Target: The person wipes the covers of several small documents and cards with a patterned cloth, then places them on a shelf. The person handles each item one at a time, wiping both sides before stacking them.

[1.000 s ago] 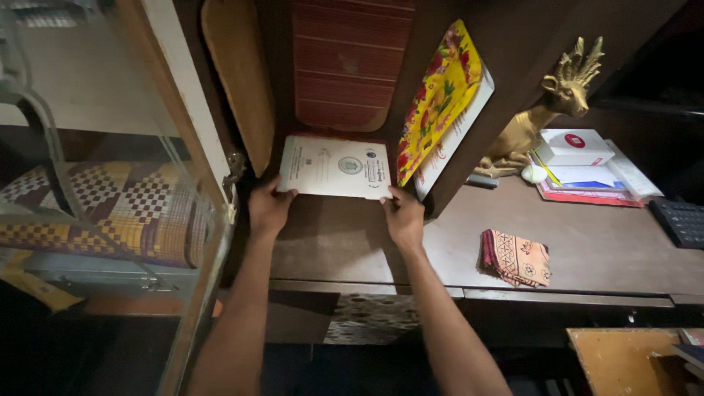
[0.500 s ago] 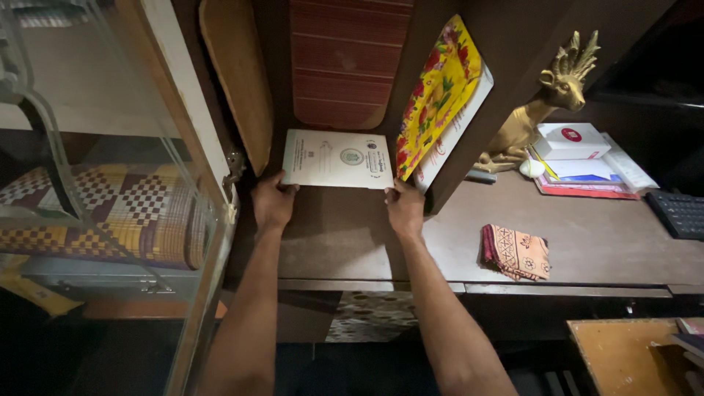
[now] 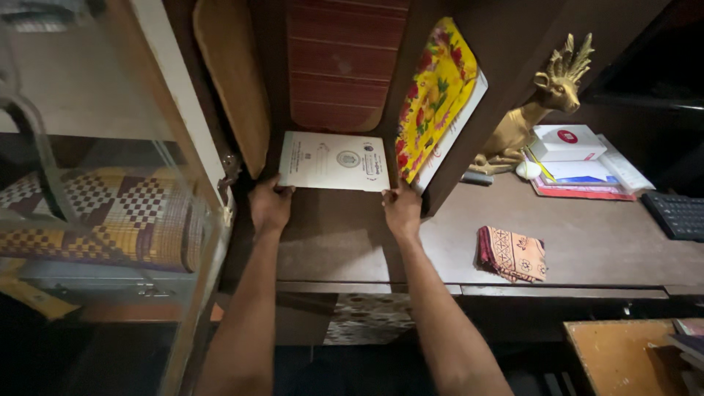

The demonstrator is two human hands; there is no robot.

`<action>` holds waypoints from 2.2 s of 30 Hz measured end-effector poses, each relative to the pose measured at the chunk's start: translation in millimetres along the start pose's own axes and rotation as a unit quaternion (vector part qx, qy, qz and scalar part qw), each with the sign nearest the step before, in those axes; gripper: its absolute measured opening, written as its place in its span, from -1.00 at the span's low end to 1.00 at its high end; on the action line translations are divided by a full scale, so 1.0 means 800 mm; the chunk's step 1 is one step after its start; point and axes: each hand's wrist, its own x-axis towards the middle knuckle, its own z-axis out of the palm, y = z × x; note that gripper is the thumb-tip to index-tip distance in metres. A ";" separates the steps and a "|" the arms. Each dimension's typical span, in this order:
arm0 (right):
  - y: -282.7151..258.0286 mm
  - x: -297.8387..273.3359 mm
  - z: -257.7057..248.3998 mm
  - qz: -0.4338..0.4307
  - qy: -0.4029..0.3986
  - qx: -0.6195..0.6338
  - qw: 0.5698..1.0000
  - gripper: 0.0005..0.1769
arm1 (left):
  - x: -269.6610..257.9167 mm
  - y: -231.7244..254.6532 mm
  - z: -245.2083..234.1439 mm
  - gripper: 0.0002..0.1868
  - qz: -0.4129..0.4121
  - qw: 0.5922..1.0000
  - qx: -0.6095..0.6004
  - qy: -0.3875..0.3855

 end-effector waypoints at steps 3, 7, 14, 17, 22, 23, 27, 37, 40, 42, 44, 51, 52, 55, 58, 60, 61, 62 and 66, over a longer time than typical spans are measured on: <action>0.004 -0.001 -0.001 -0.001 0.009 -0.008 1.000 -0.43 | -0.001 0.006 -0.004 -0.52 -0.013 1.000 -0.002 -0.005; 0.017 0.001 0.005 -0.033 0.029 0.014 0.999 -0.50 | -0.005 0.014 -0.008 -0.52 -0.041 0.999 0.004 -0.022; 0.006 -0.002 0.000 -0.052 0.003 -0.036 0.998 -0.76 | -0.002 0.009 -0.006 -0.54 -0.019 0.999 0.028 -0.017; 0.013 0.003 0.006 -0.063 0.024 -0.045 0.997 -0.73 | -0.001 0.011 -0.005 -0.54 -0.012 0.999 0.040 -0.014; 0.016 -0.001 0.008 -0.108 0.040 -0.058 0.992 -0.74 | 0.000 0.017 -0.006 -0.55 -0.049 0.997 0.045 -0.030; 0.011 -0.005 0.005 -0.102 0.032 -0.053 0.993 -0.77 | 0.000 0.018 -0.005 -0.56 -0.047 0.997 0.054 -0.029; -0.009 -0.029 -0.002 -0.112 0.046 -0.080 0.989 -0.63 | -0.002 0.021 -0.009 -0.54 -0.016 0.998 0.053 -0.006; -0.024 -0.036 -0.011 -0.077 -0.003 -0.120 0.990 -0.56 | 0.006 0.000 0.001 -0.61 0.022 0.999 0.026 0.039; -0.019 -0.033 -0.009 -0.085 0.004 -0.121 0.989 -0.51 | 0.006 0.002 0.001 -0.62 0.003 0.999 -0.017 0.027; -0.015 -0.034 -0.006 -0.085 0.008 -0.108 0.990 -0.48 | 0.004 0.001 0.000 -0.62 -0.002 1.000 -0.020 0.022; -0.011 -0.033 -0.006 -0.090 0.018 -0.088 0.992 -0.45 | 0.005 0.001 0.000 -0.61 0.010 1.000 -0.004 0.029; -0.010 -0.032 -0.006 -0.104 0.028 -0.125 0.986 -0.50 | -0.001 0.017 -0.007 -0.61 -0.006 1.000 -0.012 0.020; -0.012 -0.033 -0.006 -0.105 0.030 -0.122 0.986 -0.51 | -0.001 0.021 -0.009 -0.60 -0.020 1.000 -0.005 0.012; -0.015 -0.034 -0.008 -0.107 0.033 -0.118 0.987 -0.52 | -0.001 0.027 -0.013 -0.58 -0.047 0.999 0.010 -0.007; -0.017 -0.034 -0.011 -0.098 0.023 -0.110 0.989 -0.49 | -0.003 0.033 -0.015 -0.59 -0.063 0.997 0.020 -0.028; -0.019 -0.034 -0.011 -0.088 0.016 -0.106 0.990 -0.48 | -0.004 0.036 -0.018 -0.58 -0.063 0.997 0.023 -0.031; -0.020 -0.034 -0.011 -0.082 0.014 -0.106 0.991 -0.49 | -0.005 0.037 -0.019 -0.57 -0.058 0.998 0.021 -0.028; -0.019 -0.034 -0.011 -0.075 0.012 -0.106 0.991 -0.50 | -0.006 0.037 -0.019 -0.56 -0.053 0.998 0.020 -0.024; -0.015 -0.033 -0.011 -0.098 0.016 -0.118 0.988 -0.49 | -0.003 0.032 -0.015 -0.57 -0.054 0.998 0.031 -0.024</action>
